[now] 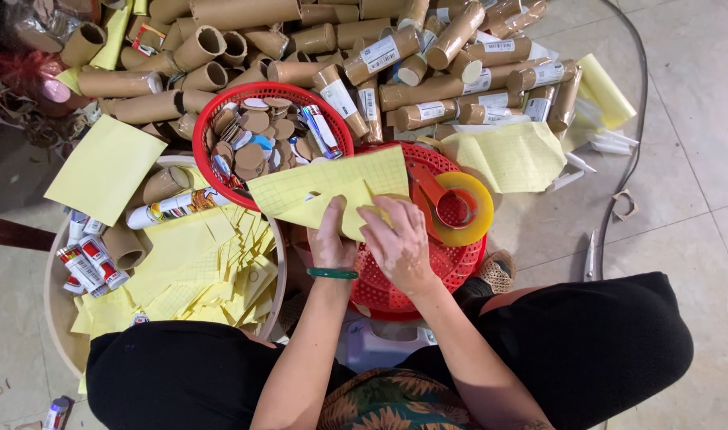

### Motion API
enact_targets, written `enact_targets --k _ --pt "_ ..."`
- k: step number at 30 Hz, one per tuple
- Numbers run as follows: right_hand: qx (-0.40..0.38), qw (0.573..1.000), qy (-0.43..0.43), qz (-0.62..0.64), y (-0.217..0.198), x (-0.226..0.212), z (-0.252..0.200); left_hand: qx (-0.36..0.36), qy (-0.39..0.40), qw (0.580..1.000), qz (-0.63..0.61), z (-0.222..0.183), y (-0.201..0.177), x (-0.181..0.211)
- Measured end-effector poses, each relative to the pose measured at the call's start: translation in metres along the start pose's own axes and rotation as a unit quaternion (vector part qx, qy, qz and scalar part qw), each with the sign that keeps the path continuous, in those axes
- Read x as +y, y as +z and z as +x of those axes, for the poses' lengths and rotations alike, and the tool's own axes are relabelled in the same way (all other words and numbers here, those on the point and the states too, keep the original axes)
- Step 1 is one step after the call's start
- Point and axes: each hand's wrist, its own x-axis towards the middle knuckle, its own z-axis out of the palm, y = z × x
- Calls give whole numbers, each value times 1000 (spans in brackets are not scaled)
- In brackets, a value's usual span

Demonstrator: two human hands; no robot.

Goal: Manually rolling and taping yellow paper inserts and cardboard tube components for packaging.

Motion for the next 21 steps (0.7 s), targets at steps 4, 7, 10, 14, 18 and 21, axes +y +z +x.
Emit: enact_targets --k 4,7,10,14,18,21 --pt "5 997 -35 -63 -10 -10 10 -3 12 1000 -18 3 1 -2" --pt "-15 997 -60 -48 -3 1 4 49 3 999 -9 3 -3 -7" --pt "-91 994 -50 13 4 8 -3 42 17 999 2 0 -10 -12" --pt "-119 987 11 111 -3 14 4 -78 2 997 -18 3 -17 -20" --pt "-123 942 124 285 -11 17 11 -147 -56 987 -41 0 -2 -8" --pt "-123 922 158 330 -6 18 6 -154 -67 985 -34 7 -16 -17"
